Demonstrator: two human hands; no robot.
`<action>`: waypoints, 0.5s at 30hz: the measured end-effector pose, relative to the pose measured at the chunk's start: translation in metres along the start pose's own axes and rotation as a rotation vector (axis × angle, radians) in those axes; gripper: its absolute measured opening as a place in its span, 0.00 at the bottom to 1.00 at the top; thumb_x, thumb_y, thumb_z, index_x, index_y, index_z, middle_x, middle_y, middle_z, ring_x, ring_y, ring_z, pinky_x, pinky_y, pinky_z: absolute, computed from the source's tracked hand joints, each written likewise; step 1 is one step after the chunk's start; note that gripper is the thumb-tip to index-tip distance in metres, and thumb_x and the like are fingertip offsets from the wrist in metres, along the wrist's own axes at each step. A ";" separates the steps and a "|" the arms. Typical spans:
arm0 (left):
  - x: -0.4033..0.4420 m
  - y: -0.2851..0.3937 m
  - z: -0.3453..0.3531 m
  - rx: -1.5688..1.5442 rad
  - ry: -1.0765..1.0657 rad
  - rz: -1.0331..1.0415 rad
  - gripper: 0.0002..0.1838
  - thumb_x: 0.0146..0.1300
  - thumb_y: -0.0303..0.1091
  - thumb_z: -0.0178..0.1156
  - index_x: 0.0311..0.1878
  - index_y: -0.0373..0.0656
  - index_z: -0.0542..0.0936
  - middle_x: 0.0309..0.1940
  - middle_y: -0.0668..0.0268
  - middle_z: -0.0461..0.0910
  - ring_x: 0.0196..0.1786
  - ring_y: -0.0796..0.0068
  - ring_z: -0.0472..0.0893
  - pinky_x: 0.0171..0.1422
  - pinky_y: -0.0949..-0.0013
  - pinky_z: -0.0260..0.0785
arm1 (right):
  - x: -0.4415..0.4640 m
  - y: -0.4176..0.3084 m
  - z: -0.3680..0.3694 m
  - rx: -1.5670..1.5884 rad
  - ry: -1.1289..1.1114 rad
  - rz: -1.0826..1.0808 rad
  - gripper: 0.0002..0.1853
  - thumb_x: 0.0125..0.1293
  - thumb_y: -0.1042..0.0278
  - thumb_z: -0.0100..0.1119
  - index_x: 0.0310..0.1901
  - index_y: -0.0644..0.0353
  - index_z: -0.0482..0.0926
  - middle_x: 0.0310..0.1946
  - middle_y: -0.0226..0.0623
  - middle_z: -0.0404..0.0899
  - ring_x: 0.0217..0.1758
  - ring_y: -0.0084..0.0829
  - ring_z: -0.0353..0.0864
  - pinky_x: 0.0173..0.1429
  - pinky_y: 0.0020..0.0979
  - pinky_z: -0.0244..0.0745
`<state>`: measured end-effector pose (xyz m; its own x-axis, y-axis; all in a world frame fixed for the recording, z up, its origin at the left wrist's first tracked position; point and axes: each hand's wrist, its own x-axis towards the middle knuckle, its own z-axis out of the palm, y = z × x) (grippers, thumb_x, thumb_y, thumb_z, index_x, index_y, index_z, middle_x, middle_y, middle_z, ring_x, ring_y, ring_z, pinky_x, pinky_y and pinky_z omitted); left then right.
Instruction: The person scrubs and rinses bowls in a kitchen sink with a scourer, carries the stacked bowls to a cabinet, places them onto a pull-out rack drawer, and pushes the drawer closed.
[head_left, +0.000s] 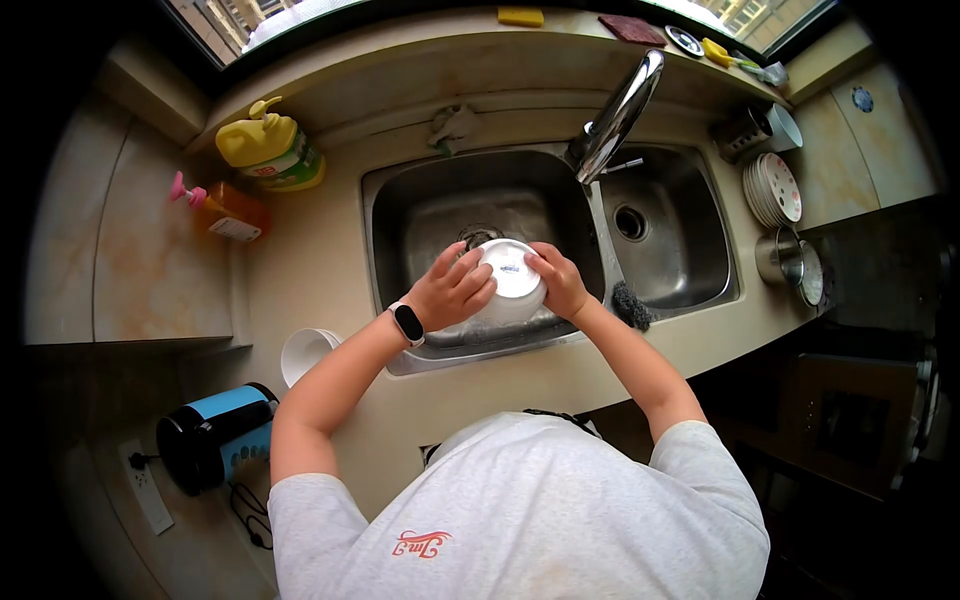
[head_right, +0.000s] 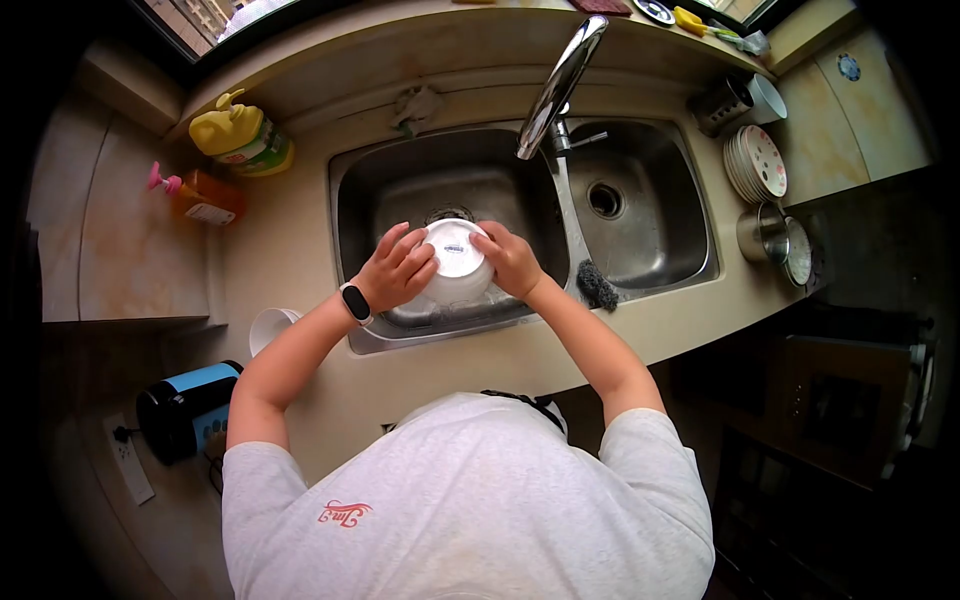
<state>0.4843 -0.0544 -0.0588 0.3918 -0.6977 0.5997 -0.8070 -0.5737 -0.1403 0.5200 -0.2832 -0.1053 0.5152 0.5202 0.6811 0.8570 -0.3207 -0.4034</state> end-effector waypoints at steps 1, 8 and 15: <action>-0.002 0.002 -0.002 0.026 0.032 0.032 0.16 0.51 0.27 0.56 0.44 0.42 0.66 0.42 0.62 0.70 0.51 0.61 0.72 0.62 0.53 0.56 | 0.001 -0.003 0.000 0.008 0.016 -0.014 0.29 0.46 0.78 0.62 0.52 0.53 0.64 0.43 0.46 0.71 0.35 0.45 0.77 0.35 0.35 0.76; -0.011 0.015 -0.008 0.120 0.107 0.076 0.16 0.52 0.29 0.57 0.44 0.44 0.67 0.43 0.64 0.70 0.51 0.65 0.72 0.64 0.56 0.52 | 0.004 -0.012 -0.010 0.005 -0.109 -0.087 0.29 0.45 0.78 0.62 0.52 0.54 0.64 0.42 0.46 0.71 0.36 0.46 0.77 0.36 0.35 0.75; -0.010 0.021 -0.018 0.164 0.149 0.122 0.16 0.53 0.30 0.58 0.45 0.47 0.67 0.43 0.66 0.69 0.51 0.70 0.72 0.65 0.59 0.52 | 0.016 -0.018 -0.014 0.001 -0.049 -0.200 0.29 0.44 0.78 0.63 0.51 0.56 0.64 0.43 0.49 0.72 0.41 0.49 0.76 0.40 0.38 0.75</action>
<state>0.4555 -0.0513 -0.0538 0.2169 -0.7020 0.6784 -0.7571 -0.5597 -0.3370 0.5127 -0.2805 -0.0789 0.3341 0.6113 0.7174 0.9424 -0.2064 -0.2631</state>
